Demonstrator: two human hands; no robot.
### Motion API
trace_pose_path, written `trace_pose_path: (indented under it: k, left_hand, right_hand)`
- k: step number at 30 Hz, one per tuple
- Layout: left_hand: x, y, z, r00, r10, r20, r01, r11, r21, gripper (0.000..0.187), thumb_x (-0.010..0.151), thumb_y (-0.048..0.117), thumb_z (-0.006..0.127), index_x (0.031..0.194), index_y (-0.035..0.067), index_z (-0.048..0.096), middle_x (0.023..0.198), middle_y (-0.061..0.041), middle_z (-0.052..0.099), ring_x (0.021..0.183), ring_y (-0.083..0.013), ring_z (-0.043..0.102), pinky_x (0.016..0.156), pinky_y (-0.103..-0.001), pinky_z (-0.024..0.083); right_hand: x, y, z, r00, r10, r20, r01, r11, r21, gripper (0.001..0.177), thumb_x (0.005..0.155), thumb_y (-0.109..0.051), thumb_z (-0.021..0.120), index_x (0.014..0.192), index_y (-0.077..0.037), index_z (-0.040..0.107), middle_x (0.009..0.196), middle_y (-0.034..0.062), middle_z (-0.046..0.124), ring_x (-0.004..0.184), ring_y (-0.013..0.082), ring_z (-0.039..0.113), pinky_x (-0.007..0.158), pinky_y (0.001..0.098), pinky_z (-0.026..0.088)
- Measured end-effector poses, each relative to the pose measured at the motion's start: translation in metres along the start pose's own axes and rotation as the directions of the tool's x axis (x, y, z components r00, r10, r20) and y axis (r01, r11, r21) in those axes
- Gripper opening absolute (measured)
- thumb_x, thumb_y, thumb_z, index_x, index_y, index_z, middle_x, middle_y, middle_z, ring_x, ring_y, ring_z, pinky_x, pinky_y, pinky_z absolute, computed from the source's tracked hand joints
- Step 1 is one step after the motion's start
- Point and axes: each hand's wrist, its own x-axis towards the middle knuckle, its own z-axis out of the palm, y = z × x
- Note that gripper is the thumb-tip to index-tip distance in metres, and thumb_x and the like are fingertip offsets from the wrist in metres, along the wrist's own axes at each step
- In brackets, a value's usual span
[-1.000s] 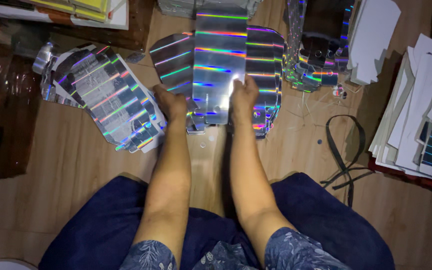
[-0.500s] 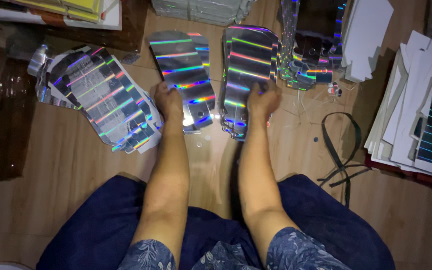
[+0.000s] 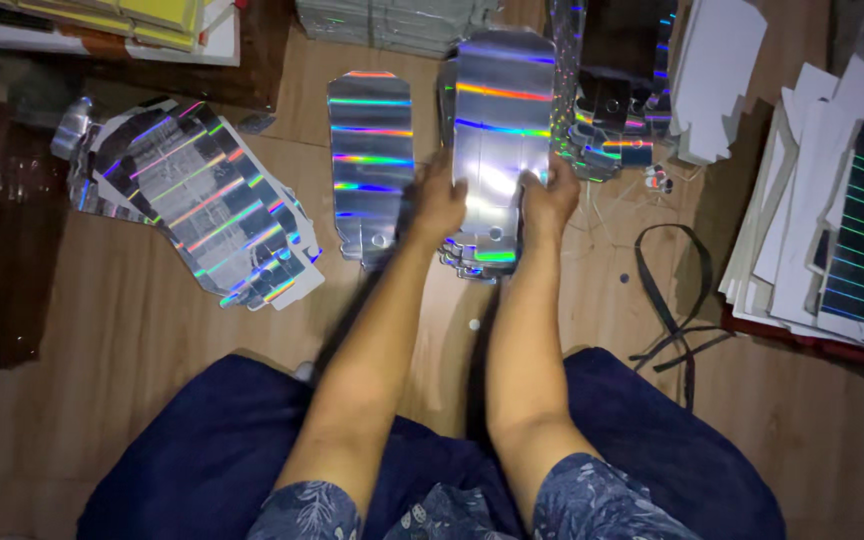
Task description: The person sits on the floor and handles stacks of rectangular holographic sheets. They pick up individual sheets, peel off white backing paper, and place the sheets into a neat pile.
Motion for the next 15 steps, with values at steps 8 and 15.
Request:
trace_pose_path:
  k: [8,15]
  left_hand:
    - [0.0,0.003,-0.026,0.802,-0.516,0.301,0.55,0.835,-0.031,0.063,0.086,0.029,0.071,0.14,-0.001,0.056,0.141,-0.023,0.058,0.132,-0.0387,0.054,0.114,-0.043,0.041]
    - [-0.023,-0.06,-0.081,0.479,-0.877,-0.046,0.782,0.402,0.477,0.103,0.077,0.048,0.08,0.15,-0.005,0.031,0.155,-0.026,0.034,0.14,-0.0414,0.035,0.111,-0.051,0.034]
  right_hand:
    - [-0.027,-0.017,0.004,0.961,-0.24,-0.133,0.086,0.723,-0.685,0.051,0.063,-0.016,0.091,0.11,-0.009,0.074,0.1,0.0177,0.069,0.095,0.0391,0.066,0.082,0.05,0.052]
    - [-0.041,0.007,0.09,0.959,-0.215,0.184,0.236,0.967,-0.098,0.027,0.092,-0.014,0.065,0.118,-0.007,0.069,0.095,0.0096,0.078,0.087,0.0207,0.075,0.079,0.0327,0.059]
